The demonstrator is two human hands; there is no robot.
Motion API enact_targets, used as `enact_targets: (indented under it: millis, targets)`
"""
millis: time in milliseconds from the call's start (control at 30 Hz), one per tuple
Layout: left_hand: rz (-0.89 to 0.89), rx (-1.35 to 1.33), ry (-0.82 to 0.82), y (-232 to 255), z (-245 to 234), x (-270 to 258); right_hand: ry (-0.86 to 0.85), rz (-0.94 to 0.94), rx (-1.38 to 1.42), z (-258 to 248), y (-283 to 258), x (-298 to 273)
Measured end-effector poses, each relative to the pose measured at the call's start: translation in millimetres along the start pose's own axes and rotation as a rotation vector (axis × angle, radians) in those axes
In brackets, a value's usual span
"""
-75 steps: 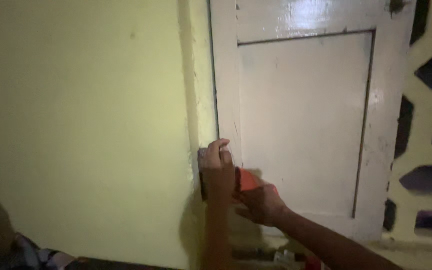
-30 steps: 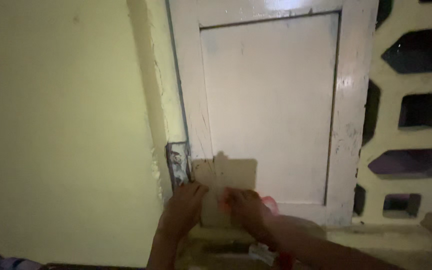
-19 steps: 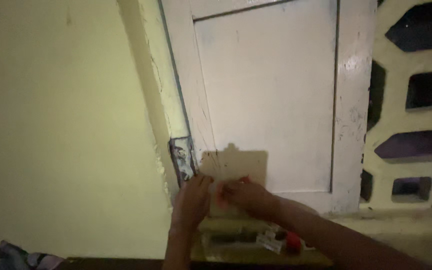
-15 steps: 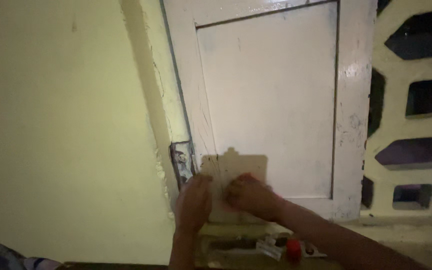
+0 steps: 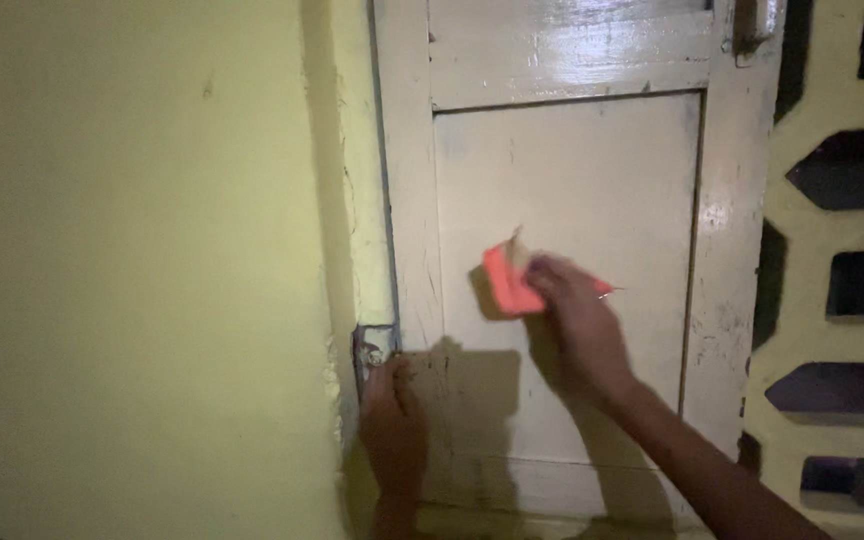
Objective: The person wipes a white wooden door with a multi-colored cloth, moving the cloth across the door surface in repeated strokes. The person uses both hands to hold and maneuver the cloth while cleaning the door.
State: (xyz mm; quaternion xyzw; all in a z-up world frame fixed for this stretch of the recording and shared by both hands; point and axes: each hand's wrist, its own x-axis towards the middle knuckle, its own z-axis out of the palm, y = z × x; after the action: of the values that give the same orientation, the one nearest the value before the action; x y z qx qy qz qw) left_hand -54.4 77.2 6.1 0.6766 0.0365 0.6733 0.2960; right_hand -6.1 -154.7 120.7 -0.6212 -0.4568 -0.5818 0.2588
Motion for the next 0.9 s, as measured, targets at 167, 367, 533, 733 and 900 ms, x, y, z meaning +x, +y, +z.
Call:
enact_targets:
  millis: [167, 367, 533, 733, 900]
  targets:
    - [-0.073, 0.041, 0.031, 19, 7, 3, -0.367, -0.119, -0.119, 43, -21, -47]
    - [-0.009, 0.008, -0.124, 19, -5, 0, -0.885, -0.017, 0.079, 67, -33, -95]
    - [-0.091, -0.056, 0.07, 18, 6, -8, -0.883, -0.199, -0.121, 87, -27, -52]
    - [-0.014, -0.075, -0.003, 21, -2, -4, -0.458, -0.278, -0.247, 91, -7, 22]
    - [0.039, -0.09, 0.001, 31, 3, 1, -0.377, -0.27, -0.181, 101, -18, 26]
